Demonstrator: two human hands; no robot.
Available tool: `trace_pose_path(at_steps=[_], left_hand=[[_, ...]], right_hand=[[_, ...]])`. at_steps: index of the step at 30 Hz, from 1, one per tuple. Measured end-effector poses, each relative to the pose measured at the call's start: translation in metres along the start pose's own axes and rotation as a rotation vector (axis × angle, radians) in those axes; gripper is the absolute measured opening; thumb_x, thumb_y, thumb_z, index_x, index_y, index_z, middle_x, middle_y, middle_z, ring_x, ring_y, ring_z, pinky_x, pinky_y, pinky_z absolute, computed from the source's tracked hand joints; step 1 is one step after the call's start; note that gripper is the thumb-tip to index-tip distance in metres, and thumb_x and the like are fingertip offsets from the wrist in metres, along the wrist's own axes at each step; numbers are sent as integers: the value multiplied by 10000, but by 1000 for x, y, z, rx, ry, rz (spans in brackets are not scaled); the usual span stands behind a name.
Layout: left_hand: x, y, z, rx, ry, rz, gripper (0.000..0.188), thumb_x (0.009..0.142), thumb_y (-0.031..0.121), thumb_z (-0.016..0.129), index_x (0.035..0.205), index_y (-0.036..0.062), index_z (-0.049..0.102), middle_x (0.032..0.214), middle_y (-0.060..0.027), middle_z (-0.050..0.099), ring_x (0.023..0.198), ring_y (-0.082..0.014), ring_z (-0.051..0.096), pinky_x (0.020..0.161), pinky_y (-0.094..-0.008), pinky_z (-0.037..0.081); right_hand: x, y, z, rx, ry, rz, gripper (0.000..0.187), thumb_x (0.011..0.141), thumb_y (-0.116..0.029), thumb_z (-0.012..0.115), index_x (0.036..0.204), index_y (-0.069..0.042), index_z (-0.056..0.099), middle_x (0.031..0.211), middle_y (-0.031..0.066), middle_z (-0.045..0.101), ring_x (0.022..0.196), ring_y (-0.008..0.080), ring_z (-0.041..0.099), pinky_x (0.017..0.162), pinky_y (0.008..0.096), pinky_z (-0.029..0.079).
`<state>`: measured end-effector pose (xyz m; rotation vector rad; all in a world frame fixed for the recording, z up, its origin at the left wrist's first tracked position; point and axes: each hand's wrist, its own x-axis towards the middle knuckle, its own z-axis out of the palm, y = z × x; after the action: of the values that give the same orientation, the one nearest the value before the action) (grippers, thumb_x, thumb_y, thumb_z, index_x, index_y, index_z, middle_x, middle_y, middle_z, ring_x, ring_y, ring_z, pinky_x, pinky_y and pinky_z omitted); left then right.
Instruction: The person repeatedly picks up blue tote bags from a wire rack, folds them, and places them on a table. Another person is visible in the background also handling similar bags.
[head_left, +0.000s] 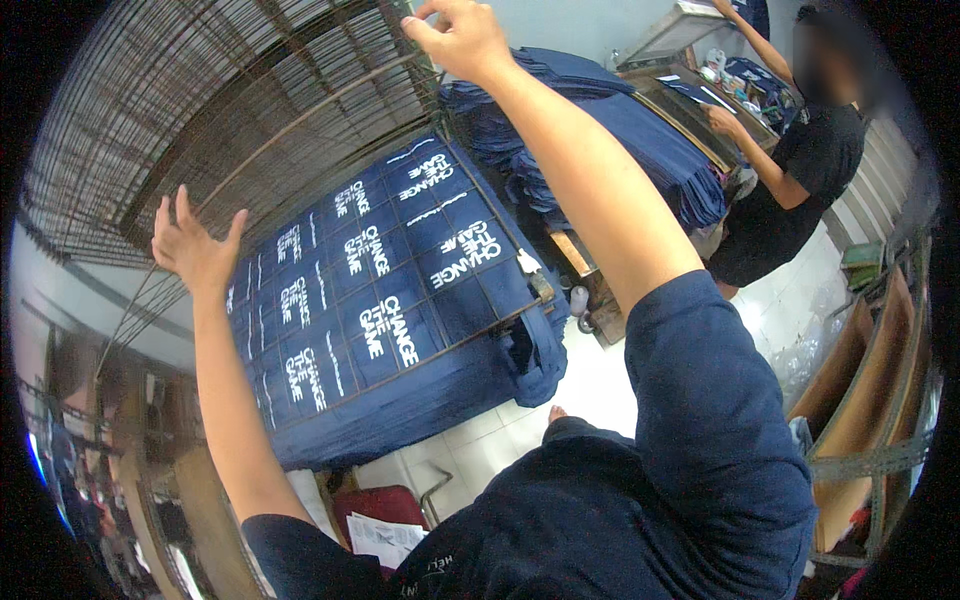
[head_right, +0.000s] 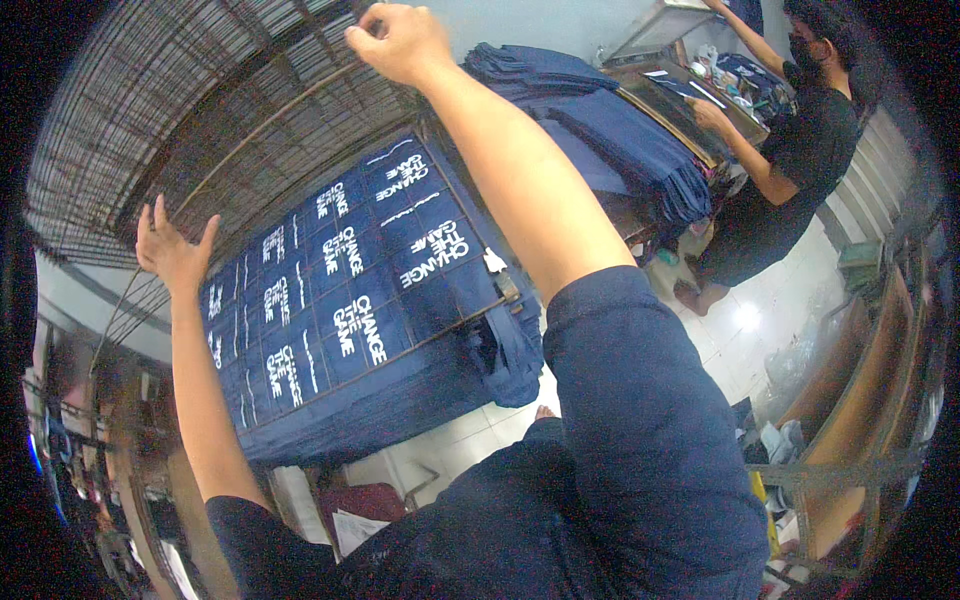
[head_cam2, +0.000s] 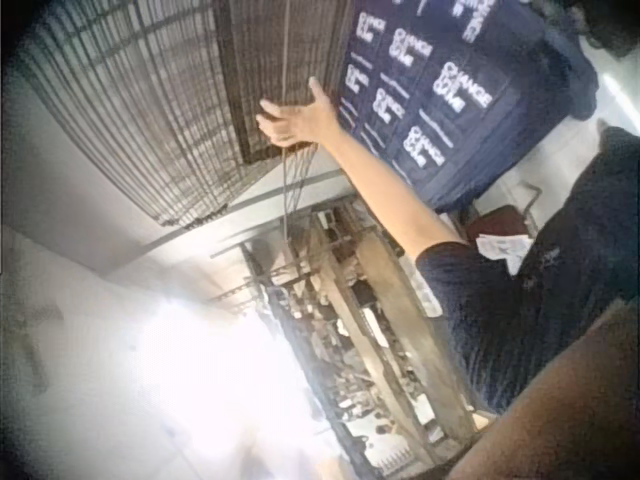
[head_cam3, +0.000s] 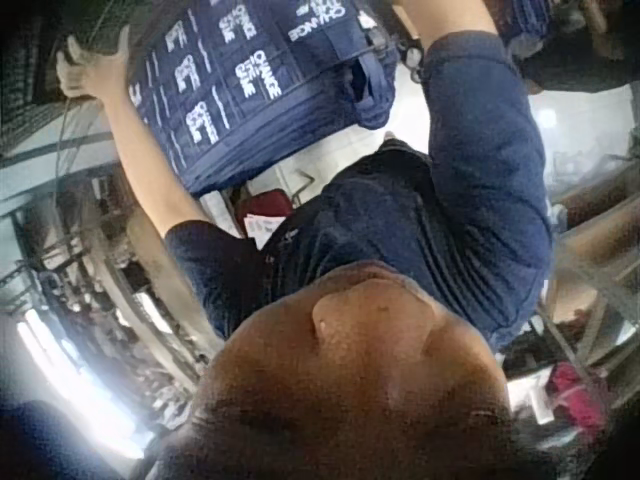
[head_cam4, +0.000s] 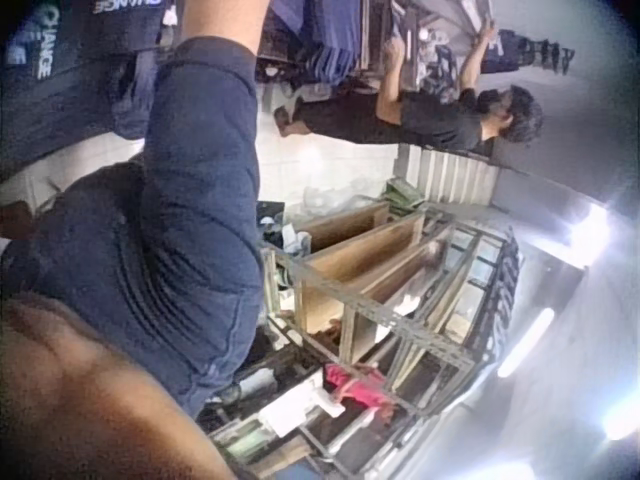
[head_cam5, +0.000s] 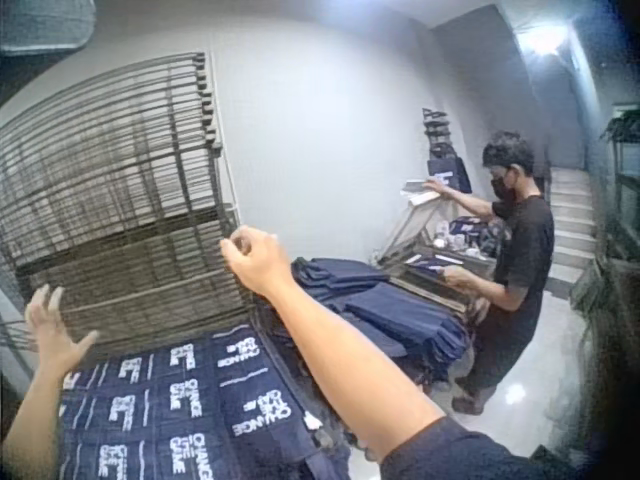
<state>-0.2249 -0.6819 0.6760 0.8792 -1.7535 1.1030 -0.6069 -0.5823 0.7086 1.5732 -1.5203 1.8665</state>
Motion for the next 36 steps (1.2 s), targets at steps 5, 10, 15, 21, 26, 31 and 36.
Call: trace_pose_path(at_steps=[5, 10, 15, 21, 26, 31, 36], left_hand=[[21, -28, 28, 107, -99, 29, 849, 705, 588, 670, 1379, 202, 328, 1174, -118, 446, 1110, -306, 423, 916, -491, 326], [42, -29, 22, 95, -132, 76, 865, 683, 558, 709, 1364, 177, 338, 1139, -125, 457, 1074, -303, 451, 889, -465, 352], [52, -31, 33, 112, -181, 58, 905, 680, 580, 709, 1372, 143, 322, 1182, -140, 446, 1128, -320, 426, 921, -482, 337], [67, -31, 35, 131, -190, 68, 910, 678, 554, 726, 1357, 98, 326, 1190, -155, 430, 1136, -330, 414, 930, -482, 326], [70, -42, 48, 159, -190, 72, 925, 664, 567, 729, 1349, 83, 339, 1175, -180, 442, 1139, -338, 412, 936, -484, 327], [74, -39, 39, 185, -230, 74, 969, 633, 658, 697, 1298, 20, 400, 1165, -205, 496, 1102, -364, 443, 923, -504, 346], [92, -47, 42, 141, -224, 119, 994, 628, 726, 638, 1315, 59, 372, 1129, -157, 501, 1085, -330, 461, 894, -481, 376]], right_hand=[[-23, 49, 2, 107, 295, -155, 358, 834, -258, 669, 1154, -113, 600, 996, 81, 633, 899, 161, 603, 783, 299, 486], [-153, 206, -45, 771, 947, 957, 662, 842, -483, 599, 1322, -58, 434, 1286, 198, 489, 1213, 305, 444, 957, 482, 379], [-222, 323, -75, 920, 1004, 1137, 1174, 652, -616, 734, 1435, -45, 71, 1466, 211, 169, 1342, 362, 261, 1029, 534, 318], [-212, 400, -79, 994, 1147, 1098, 793, 789, -369, 713, 1328, 22, 283, 1384, 219, 351, 1233, 360, 439, 954, 498, 444], [-198, 446, -101, 1004, 1694, 1051, 434, 865, -141, 597, 1172, 87, 393, 1109, 232, 550, 946, 322, 625, 728, 405, 583], [-173, 391, -103, 432, 1619, 1061, 395, 849, -125, 402, 1184, 48, 286, 946, 216, 535, 692, 294, 593, 586, 395, 528], [-163, 383, -153, 153, 1483, 866, 438, 744, 31, 446, 1163, 17, 322, 928, 227, 568, 635, 327, 615, 542, 448, 550]])
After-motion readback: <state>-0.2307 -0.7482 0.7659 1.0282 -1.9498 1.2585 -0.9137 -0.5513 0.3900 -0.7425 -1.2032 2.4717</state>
